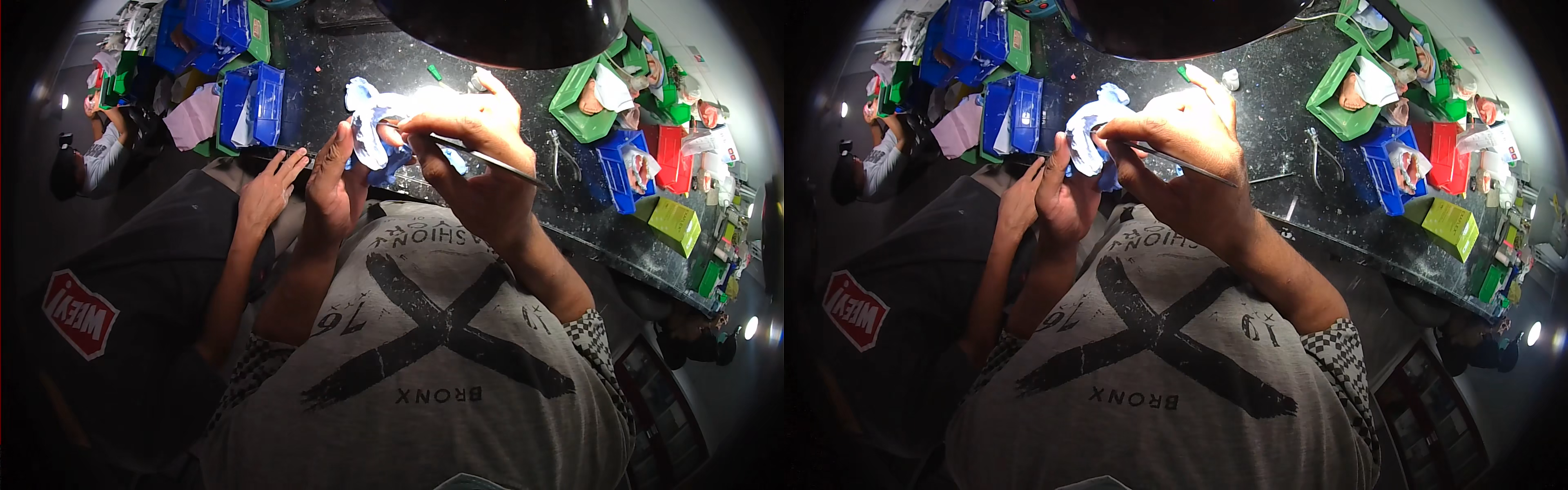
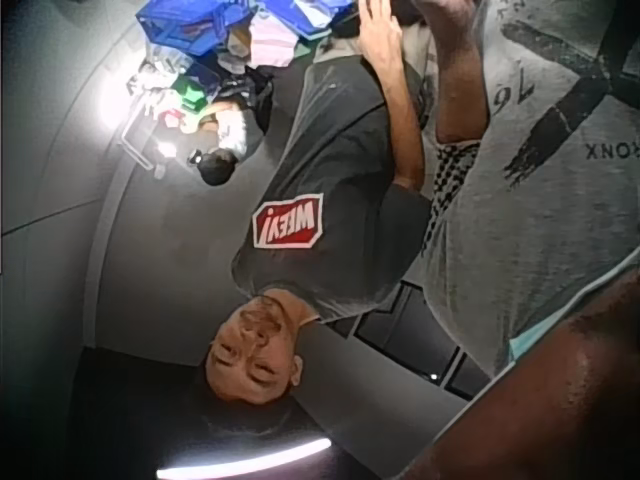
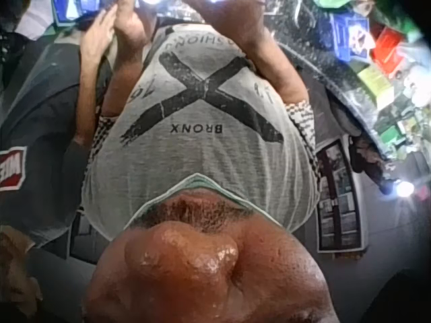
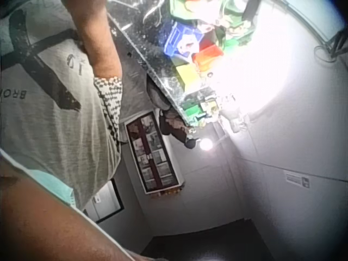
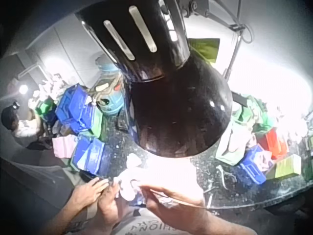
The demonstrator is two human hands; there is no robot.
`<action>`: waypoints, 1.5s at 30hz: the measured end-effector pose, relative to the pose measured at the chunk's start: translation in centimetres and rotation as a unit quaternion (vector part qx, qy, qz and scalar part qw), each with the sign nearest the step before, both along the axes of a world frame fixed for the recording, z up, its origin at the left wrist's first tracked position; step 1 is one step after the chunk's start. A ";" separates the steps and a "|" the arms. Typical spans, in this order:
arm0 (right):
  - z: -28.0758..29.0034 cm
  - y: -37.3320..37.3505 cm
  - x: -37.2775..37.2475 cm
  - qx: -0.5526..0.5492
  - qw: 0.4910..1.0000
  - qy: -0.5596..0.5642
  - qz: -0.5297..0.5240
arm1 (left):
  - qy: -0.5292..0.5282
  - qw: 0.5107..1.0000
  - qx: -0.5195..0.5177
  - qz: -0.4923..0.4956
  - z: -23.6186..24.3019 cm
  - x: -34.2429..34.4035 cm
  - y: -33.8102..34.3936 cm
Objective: The person trims a blue dental impression using pliers, then compares it to a plaster dental model and marks the model with a pen while at a laboratory bench.
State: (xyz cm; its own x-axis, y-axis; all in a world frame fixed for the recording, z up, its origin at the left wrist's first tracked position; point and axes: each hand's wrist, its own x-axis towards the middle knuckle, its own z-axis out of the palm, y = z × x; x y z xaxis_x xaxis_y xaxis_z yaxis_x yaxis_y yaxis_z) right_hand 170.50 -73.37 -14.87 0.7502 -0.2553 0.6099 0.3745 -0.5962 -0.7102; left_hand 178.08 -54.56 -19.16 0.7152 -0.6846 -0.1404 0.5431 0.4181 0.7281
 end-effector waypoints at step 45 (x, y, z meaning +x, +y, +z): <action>-4.3 0.1 -2.0 0.588 0.797 0.102 0.087 | -0.192 0.976 0.094 0.032 0.8 -1.7 -0.3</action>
State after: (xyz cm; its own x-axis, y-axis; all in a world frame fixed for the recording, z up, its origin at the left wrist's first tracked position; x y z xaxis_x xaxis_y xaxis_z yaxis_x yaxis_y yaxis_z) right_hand 168.53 -73.32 -19.22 0.8896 -0.4421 -0.1152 0.1831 0.5761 -0.7966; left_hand 176.36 -54.89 -18.39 0.7802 -0.6249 0.0275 0.1923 0.2815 0.9401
